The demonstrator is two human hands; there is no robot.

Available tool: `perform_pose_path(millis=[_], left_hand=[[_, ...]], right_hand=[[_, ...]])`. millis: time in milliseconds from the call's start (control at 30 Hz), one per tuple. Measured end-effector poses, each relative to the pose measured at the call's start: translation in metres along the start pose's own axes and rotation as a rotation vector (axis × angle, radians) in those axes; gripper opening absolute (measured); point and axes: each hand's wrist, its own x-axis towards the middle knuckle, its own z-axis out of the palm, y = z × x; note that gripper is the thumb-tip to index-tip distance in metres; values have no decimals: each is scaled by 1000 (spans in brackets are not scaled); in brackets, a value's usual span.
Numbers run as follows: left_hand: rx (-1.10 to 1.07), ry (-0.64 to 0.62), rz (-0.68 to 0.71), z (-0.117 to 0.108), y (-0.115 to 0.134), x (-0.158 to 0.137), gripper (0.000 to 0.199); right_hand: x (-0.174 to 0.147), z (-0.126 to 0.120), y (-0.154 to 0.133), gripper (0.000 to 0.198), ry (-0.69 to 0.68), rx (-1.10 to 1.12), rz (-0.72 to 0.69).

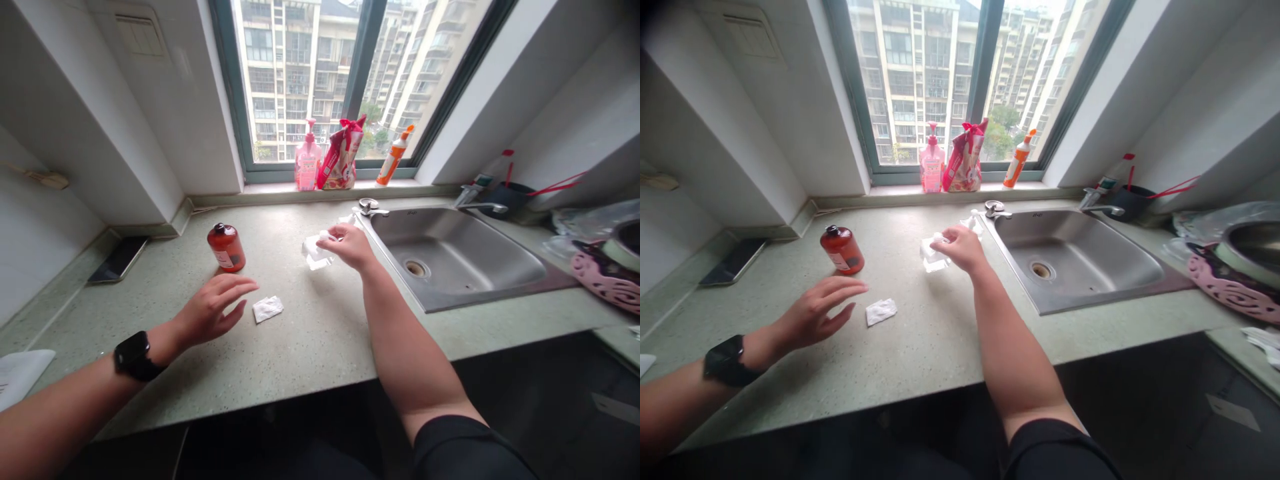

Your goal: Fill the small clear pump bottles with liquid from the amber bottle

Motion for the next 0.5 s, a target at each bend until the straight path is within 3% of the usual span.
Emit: perform_pose_path(millis=[133, 300, 500], left_hand=[[-28, 88, -162, 16, -3, 31, 64], [-54, 130, -183, 44, -12, 57, 78], [-93, 230, -209, 55, -24, 51, 61]], right_hand=[[-7, 47, -18, 26, -79, 81, -132], [-16, 84, -31, 26, -90, 125, -206], [-21, 104, -35, 31, -48, 163, -228]])
